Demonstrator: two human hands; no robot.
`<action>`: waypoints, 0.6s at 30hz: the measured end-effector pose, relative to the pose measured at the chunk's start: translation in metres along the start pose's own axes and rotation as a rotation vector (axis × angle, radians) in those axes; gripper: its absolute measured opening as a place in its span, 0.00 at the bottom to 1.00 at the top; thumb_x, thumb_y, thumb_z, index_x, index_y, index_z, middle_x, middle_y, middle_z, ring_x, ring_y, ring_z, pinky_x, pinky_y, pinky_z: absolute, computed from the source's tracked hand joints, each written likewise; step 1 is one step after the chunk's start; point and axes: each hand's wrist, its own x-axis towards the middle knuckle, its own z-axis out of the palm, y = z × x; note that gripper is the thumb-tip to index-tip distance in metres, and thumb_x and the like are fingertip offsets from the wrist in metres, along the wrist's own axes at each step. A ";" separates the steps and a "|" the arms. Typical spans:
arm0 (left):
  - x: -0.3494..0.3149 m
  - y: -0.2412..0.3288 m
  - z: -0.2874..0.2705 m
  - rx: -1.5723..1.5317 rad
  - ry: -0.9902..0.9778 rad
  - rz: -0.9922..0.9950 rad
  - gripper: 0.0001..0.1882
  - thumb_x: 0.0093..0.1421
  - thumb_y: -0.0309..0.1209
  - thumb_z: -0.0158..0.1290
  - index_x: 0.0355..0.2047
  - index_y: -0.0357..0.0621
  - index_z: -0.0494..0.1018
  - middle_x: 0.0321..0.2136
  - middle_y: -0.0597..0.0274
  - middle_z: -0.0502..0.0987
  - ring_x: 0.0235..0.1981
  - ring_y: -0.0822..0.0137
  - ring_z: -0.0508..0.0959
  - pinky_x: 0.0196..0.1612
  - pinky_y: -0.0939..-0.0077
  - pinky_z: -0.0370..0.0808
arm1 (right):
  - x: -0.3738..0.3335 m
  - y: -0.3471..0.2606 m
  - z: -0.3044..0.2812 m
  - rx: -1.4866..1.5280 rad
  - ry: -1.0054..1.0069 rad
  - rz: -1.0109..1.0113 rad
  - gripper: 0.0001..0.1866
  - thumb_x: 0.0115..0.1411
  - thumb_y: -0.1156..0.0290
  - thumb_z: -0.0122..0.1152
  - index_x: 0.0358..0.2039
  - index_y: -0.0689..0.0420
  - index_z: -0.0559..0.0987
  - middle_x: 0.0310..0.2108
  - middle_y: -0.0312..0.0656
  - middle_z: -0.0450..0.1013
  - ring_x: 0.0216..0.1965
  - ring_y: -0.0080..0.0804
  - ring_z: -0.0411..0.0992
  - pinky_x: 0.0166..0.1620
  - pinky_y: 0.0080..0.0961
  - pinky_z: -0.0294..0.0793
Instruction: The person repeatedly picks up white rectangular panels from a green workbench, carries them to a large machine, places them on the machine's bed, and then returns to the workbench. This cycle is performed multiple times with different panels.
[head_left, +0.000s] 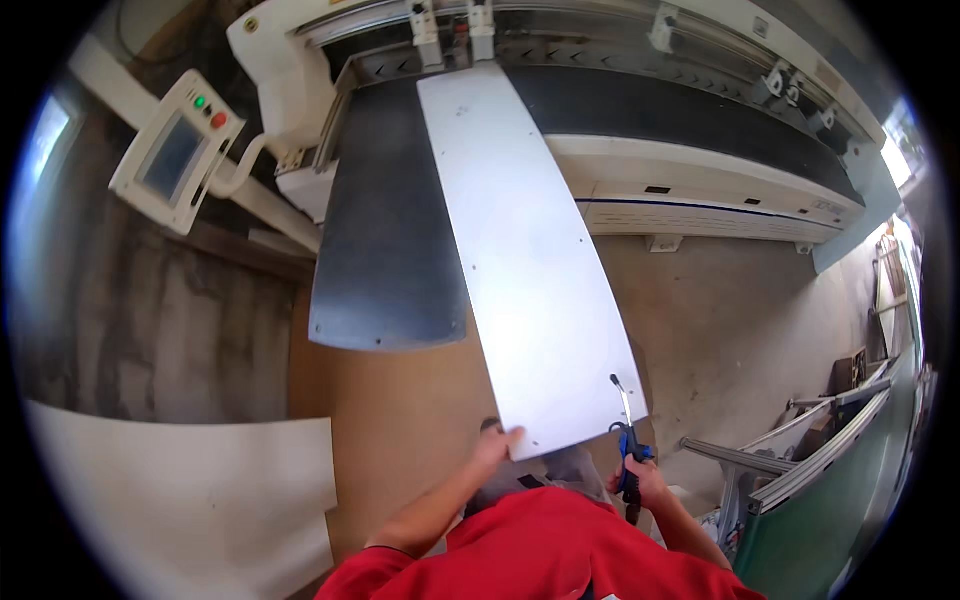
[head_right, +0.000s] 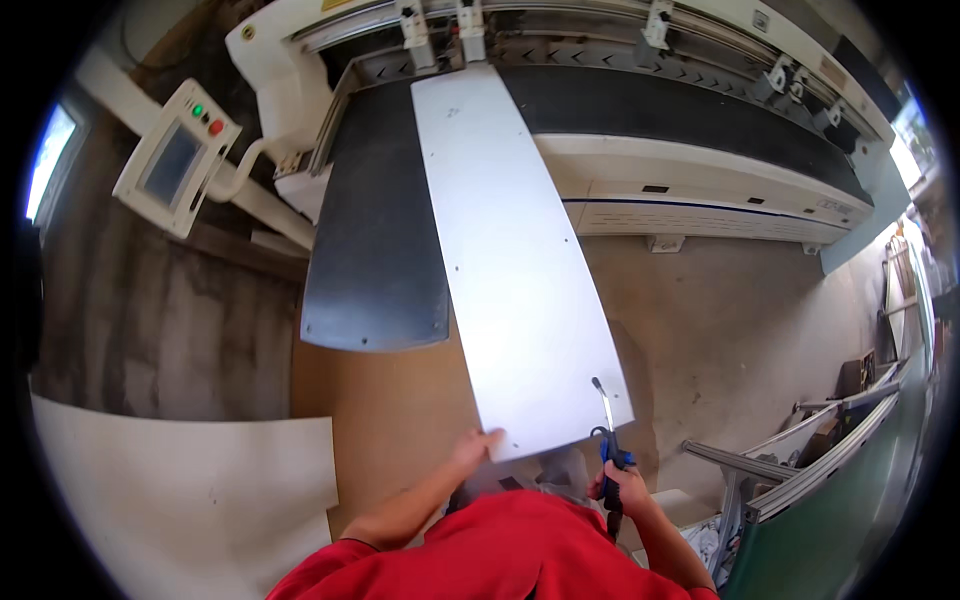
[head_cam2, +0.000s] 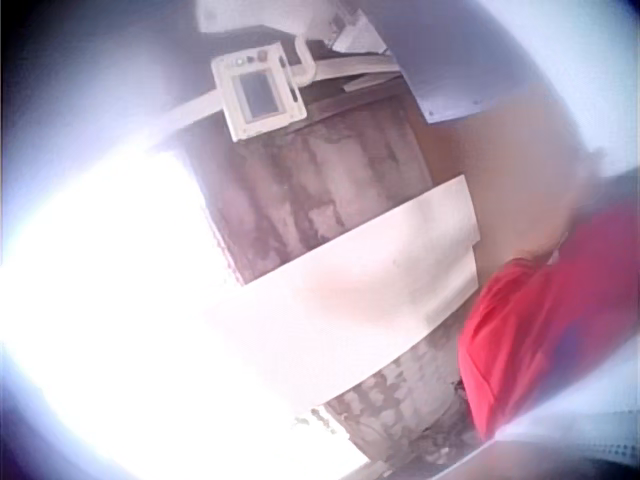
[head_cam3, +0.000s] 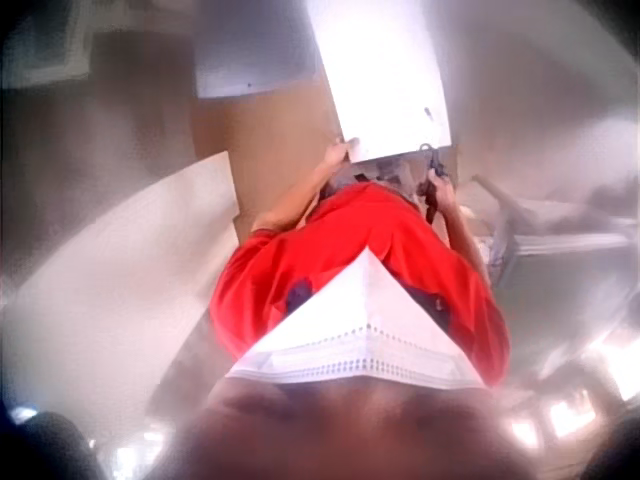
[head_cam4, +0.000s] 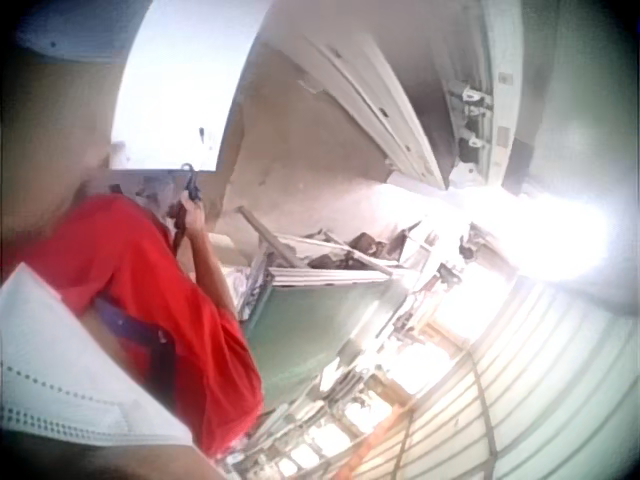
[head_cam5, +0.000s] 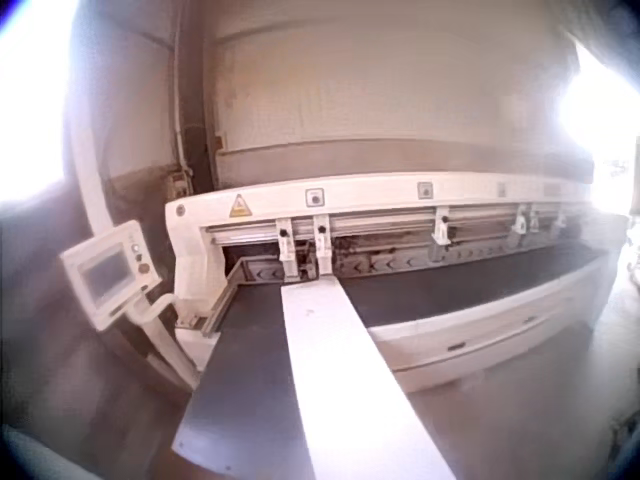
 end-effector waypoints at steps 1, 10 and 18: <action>0.013 -0.014 0.033 -0.114 -0.027 -0.088 0.18 0.60 0.40 0.58 0.39 0.35 0.76 0.32 0.59 0.80 0.28 0.68 0.79 0.31 0.72 0.77 | 0.001 -0.006 -0.010 0.089 0.035 -0.016 0.23 0.66 0.52 0.48 0.33 0.63 0.75 0.36 0.53 0.76 0.32 0.43 0.77 0.38 0.39 0.77; 0.099 0.080 0.217 -0.141 -0.558 -0.355 0.24 0.62 0.39 0.56 0.53 0.38 0.71 0.46 0.55 0.77 0.46 0.62 0.79 0.49 0.67 0.77 | 0.017 -0.110 -0.128 0.349 0.244 -0.240 0.29 0.63 0.40 0.46 0.28 0.57 0.73 0.22 0.41 0.70 0.24 0.41 0.74 0.34 0.41 0.78; 0.302 0.328 0.188 -0.778 -0.047 0.334 0.16 0.62 0.29 0.54 0.48 0.36 0.70 0.45 0.57 0.76 0.47 0.61 0.76 0.52 0.63 0.74 | 0.024 -0.259 -0.268 0.166 0.489 -0.284 0.22 0.61 0.44 0.53 0.30 0.52 0.73 0.21 0.35 0.70 0.19 0.28 0.69 0.22 0.28 0.71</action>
